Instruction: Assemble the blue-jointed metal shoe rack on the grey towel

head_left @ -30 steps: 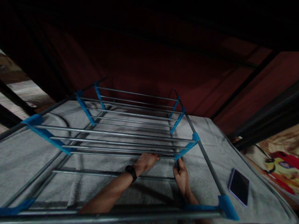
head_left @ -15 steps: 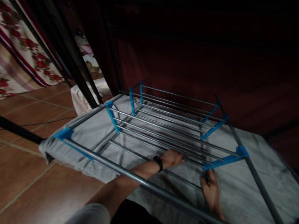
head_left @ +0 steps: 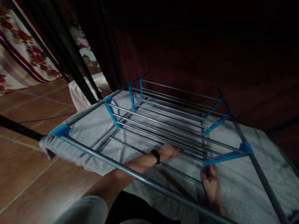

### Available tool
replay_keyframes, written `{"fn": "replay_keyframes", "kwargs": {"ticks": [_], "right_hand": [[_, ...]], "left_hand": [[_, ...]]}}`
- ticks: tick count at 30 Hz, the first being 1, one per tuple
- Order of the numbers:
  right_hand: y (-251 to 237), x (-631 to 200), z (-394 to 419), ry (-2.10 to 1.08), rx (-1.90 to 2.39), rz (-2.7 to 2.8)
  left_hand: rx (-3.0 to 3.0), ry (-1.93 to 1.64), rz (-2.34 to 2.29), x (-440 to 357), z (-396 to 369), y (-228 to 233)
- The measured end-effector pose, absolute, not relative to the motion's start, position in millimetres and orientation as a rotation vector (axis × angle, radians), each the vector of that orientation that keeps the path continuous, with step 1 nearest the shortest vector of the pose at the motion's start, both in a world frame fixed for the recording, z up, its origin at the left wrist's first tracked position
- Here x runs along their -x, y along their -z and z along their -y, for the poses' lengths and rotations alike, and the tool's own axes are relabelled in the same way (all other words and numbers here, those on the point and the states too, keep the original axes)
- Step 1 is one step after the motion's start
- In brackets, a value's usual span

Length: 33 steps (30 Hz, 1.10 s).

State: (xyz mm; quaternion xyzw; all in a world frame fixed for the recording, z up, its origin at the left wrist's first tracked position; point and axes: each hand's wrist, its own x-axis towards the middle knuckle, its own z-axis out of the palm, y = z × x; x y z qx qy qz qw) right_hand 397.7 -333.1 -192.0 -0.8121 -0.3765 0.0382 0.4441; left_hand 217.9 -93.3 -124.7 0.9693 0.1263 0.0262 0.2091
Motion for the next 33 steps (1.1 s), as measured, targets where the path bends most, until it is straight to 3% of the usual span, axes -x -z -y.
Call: {"fn": "replay_keyframes", "kwargs": {"ticks": [33], "right_hand": [[188,-398,332,-0.122,2.0,1.001]], "left_hand": [[-2.922,-0.18,-0.273,-209,95,116]]}}
